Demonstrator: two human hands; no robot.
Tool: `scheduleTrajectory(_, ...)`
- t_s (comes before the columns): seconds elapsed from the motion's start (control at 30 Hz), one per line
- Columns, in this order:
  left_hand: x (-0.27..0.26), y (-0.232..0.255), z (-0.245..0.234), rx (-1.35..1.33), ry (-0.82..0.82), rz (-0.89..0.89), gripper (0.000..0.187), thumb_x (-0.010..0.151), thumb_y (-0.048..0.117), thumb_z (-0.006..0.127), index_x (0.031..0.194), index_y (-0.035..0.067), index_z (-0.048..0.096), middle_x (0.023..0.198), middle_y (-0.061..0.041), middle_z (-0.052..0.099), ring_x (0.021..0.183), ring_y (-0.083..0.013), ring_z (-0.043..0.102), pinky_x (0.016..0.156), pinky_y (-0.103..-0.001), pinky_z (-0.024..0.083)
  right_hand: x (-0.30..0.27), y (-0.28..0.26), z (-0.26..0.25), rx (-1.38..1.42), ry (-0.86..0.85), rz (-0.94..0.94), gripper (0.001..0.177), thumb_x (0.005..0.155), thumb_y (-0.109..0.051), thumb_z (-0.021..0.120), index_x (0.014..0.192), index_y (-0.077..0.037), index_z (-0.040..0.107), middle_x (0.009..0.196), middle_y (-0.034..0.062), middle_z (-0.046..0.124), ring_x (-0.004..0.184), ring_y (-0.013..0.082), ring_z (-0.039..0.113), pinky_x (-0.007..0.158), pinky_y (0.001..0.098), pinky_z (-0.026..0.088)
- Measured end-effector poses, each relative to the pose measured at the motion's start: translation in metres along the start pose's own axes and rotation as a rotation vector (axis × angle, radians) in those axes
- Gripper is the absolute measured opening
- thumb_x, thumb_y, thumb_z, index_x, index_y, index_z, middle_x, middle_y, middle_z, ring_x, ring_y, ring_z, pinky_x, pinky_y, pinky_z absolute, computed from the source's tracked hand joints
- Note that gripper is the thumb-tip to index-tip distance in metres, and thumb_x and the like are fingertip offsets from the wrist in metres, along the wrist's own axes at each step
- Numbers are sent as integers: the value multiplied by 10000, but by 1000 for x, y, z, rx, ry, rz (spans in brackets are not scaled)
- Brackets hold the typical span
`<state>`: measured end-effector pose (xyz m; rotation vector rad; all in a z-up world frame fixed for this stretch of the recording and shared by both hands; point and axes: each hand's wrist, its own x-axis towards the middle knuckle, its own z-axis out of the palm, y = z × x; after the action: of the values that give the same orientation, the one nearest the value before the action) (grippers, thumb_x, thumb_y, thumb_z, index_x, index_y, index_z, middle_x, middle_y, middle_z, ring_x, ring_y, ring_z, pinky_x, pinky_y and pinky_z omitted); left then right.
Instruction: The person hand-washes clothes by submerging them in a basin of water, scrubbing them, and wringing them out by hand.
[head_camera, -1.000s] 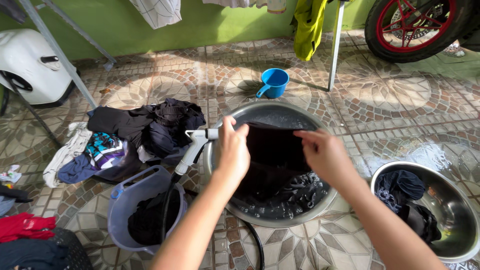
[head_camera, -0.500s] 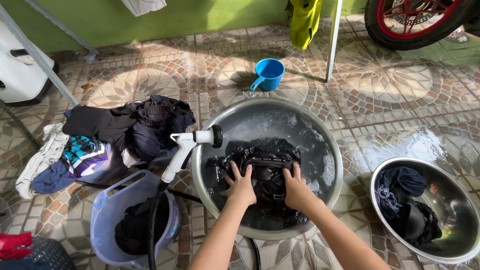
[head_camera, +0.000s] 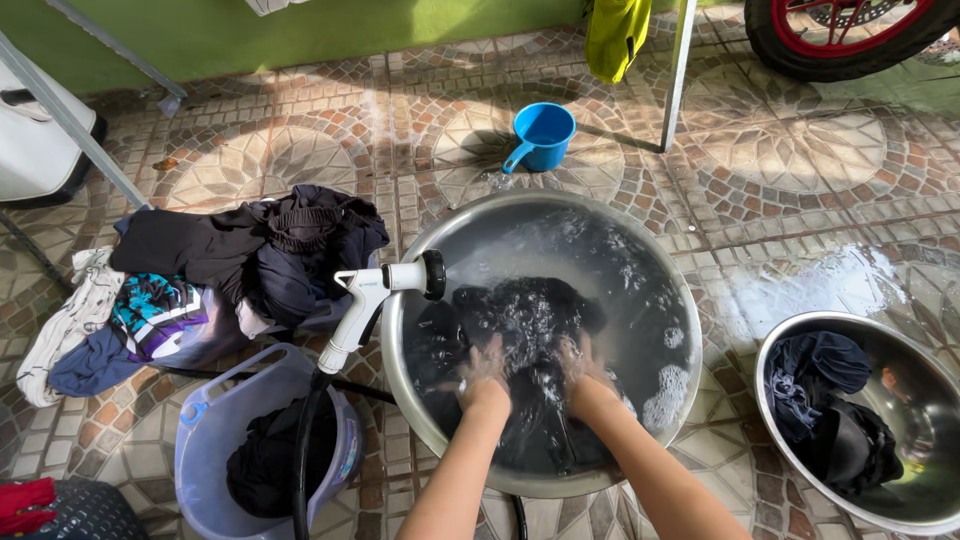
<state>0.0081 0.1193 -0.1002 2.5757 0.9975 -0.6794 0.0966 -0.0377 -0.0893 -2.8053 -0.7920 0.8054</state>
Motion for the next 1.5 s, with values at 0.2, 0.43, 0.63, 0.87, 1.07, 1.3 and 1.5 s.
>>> scheduleTrajectory(0.2, -32, -11, -41, -146, -231, -17, 1103, 878, 197, 765, 1646, 378, -6, 1758, -42, -18, 1409, -306, 513, 1258, -574, 269, -6, 5, -16, 12, 2, -42, 1024, 756, -45, 790, 1611, -210, 253, 1678, 234, 81, 1436, 455, 399, 1187, 436, 428)
scheduleTrajectory(0.43, -68, -25, -88, -376, -65, 133, 973, 820, -88, 638, 1591, 383, 276, 1751, -183, -64, 1477, -395, 355, 1213, -425, 365, -20, 26, -38, 354, 2, -99, 849, 806, -112, 772, 1553, -204, 379, 1351, 260, 615, 1265, 366, 612, 1047, 418, 527)
scheduleTrajectory(0.63, -91, -33, -139, -361, -193, 162, 856, 874, 65, 539, 1604, 412, 260, 1677, -227, 132, 1558, -408, 203, 1253, -496, 265, -58, 19, -101, 669, -236, 83, 937, 861, -43, 629, 1637, -313, 181, 1377, 134, 648, 1023, 290, 638, 772, 402, 545)
scheduleTrajectory(0.87, -123, -35, -204, -404, 111, 150, 713, 846, 30, 589, 1491, 330, 534, 1642, -249, 108, 1536, -425, 166, 1238, -521, 246, -96, 2, -163, 786, -33, -185, 806, 783, -19, 638, 1537, -249, 470, 1328, 116, 691, 1063, 226, 677, 865, 359, 551)
scheduleTrajectory(1.07, -177, -24, -258, -298, 419, 204, 605, 829, 69, 677, 1400, 256, 609, 1470, -186, 348, 1385, -370, 400, 1090, -453, 459, -125, -13, -219, 646, 302, -379, 758, 740, -33, 710, 1464, -188, 548, 1351, 96, 637, 1190, 214, 616, 1026, 341, 481)
scheduleTrajectory(1.3, -221, -4, -318, -225, 690, 312, 538, 836, 9, 636, 1341, 192, 654, 1407, -264, 397, 1272, -397, 473, 950, -428, 539, -184, -33, -303, 620, 448, -281, 763, 750, -56, 682, 1484, -213, 545, 1214, 93, 716, 1084, 205, 672, 975, 344, 521)
scheduleTrajectory(1.5, -228, 8, -327, -232, 759, 370, 606, 787, -10, 633, 1358, 192, 639, 1384, -277, 395, 1278, -430, 471, 898, -433, 570, -191, -19, -323, 544, 452, -520, 762, 734, -38, 649, 1481, -103, 515, 1275, 143, 698, 1151, 226, 655, 1006, 352, 516)
